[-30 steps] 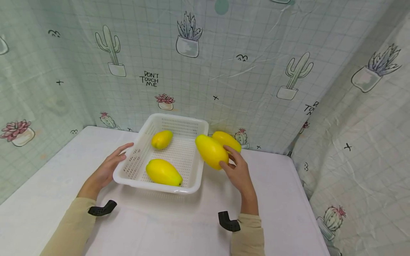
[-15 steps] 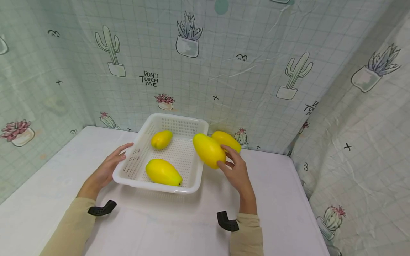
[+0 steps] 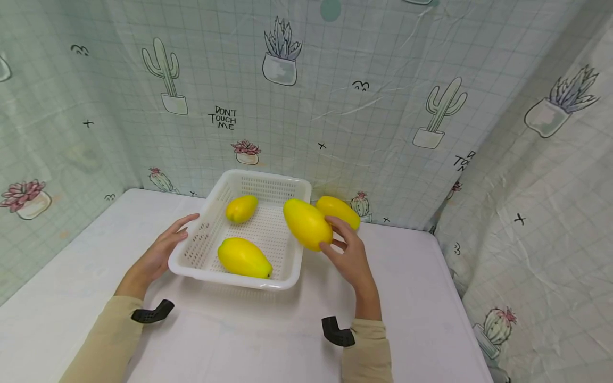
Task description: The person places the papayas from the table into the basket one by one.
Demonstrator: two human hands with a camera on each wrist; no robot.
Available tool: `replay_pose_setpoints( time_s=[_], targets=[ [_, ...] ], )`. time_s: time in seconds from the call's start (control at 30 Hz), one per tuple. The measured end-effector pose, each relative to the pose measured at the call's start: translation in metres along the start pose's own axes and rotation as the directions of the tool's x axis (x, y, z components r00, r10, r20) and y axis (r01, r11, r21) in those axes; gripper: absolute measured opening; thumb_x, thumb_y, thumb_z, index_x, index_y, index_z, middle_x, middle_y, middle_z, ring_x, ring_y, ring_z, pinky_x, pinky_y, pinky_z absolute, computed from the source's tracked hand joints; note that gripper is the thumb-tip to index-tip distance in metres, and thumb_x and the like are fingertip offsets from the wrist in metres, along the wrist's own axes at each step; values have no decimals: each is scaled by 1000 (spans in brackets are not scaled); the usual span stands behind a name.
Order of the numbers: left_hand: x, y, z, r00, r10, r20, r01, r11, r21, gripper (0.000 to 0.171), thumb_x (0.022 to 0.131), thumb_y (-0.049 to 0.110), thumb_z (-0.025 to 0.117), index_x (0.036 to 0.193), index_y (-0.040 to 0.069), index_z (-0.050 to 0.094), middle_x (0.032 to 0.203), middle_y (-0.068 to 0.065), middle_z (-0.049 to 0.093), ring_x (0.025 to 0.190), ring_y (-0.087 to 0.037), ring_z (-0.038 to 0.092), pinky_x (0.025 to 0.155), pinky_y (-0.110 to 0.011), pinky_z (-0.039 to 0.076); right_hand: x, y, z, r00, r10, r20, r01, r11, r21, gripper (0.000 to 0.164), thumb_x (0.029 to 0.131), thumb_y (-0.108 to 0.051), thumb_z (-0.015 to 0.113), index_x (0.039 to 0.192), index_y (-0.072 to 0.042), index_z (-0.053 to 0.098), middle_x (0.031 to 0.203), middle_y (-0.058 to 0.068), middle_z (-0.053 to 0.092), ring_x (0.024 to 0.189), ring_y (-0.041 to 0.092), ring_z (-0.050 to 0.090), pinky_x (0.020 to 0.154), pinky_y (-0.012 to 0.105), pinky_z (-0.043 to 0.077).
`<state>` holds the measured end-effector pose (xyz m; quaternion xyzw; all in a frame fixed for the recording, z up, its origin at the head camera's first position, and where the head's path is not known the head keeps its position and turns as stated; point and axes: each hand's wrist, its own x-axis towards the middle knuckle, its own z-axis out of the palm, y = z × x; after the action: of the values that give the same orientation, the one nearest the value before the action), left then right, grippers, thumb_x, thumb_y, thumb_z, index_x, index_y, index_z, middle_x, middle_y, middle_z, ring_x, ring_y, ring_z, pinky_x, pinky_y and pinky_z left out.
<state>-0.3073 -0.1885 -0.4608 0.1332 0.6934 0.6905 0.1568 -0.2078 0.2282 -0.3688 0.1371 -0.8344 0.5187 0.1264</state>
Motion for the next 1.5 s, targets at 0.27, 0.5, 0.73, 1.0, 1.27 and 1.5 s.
replay_pose_setpoints(
  time_s=[0.27, 0.5, 0.73, 1.0, 1.27, 1.5],
  targets=[
    [0, 0, 0, 1000, 3, -1, -3, 1000, 4, 48, 97, 34, 37, 143, 34, 24, 150, -3, 25, 121, -12, 44, 90, -25, 46, 4, 26, 2, 1000, -11, 10, 11, 1000, -22, 59, 83, -15, 66, 136, -14, 41, 140, 6, 41, 126, 28, 43, 97, 42, 44],
    [0, 0, 0, 1000, 6, 1, -6, 1000, -3, 48, 97, 34, 38, 143, 34, 24, 150, -4, 26, 121, -12, 45, 90, -26, 46, 6, 35, 5, 1000, 3, 8, -3, 998, -55, 64, 79, -29, 71, 136, -25, 41, 140, -2, 41, 127, 22, 42, 96, 40, 45],
    [1, -1, -1, 1000, 4, -5, -4, 1000, 6, 48, 97, 35, 38, 143, 35, 24, 150, -2, 26, 122, -12, 44, 90, -26, 46, 6, 32, 6, 1000, 11, 6, -10, 997, -71, 65, 79, -29, 70, 136, -24, 41, 139, -2, 41, 125, 22, 44, 96, 41, 45],
    [2, -4, -2, 1000, 25, 12, -25, 1000, 9, 48, 97, 35, 37, 143, 34, 24, 151, -3, 25, 122, -10, 43, 90, -23, 45, 3, 13, 7, 999, -13, 38, 15, 999, -45, 62, 81, -17, 69, 136, -13, 41, 137, 6, 42, 123, 27, 44, 96, 43, 44],
    [-2, 5, 2, 1000, -4, -7, 5, 999, 45, 46, 98, 33, 35, 142, 37, 24, 151, 3, 24, 126, -11, 39, 98, -29, 41, 1, -5, 7, 998, -26, 59, 28, 999, -34, 61, 81, -10, 68, 135, -7, 40, 137, 11, 42, 124, 30, 43, 97, 46, 43],
    [-7, 11, 6, 1000, 6, 11, -7, 997, 83, 47, 98, 32, 33, 144, 34, 20, 152, 0, 22, 127, -15, 38, 98, -30, 42, 1, -5, 8, 996, -47, 76, 49, 999, -19, 61, 81, -8, 67, 136, -7, 40, 138, 11, 42, 125, 30, 43, 97, 47, 43]
  ],
)
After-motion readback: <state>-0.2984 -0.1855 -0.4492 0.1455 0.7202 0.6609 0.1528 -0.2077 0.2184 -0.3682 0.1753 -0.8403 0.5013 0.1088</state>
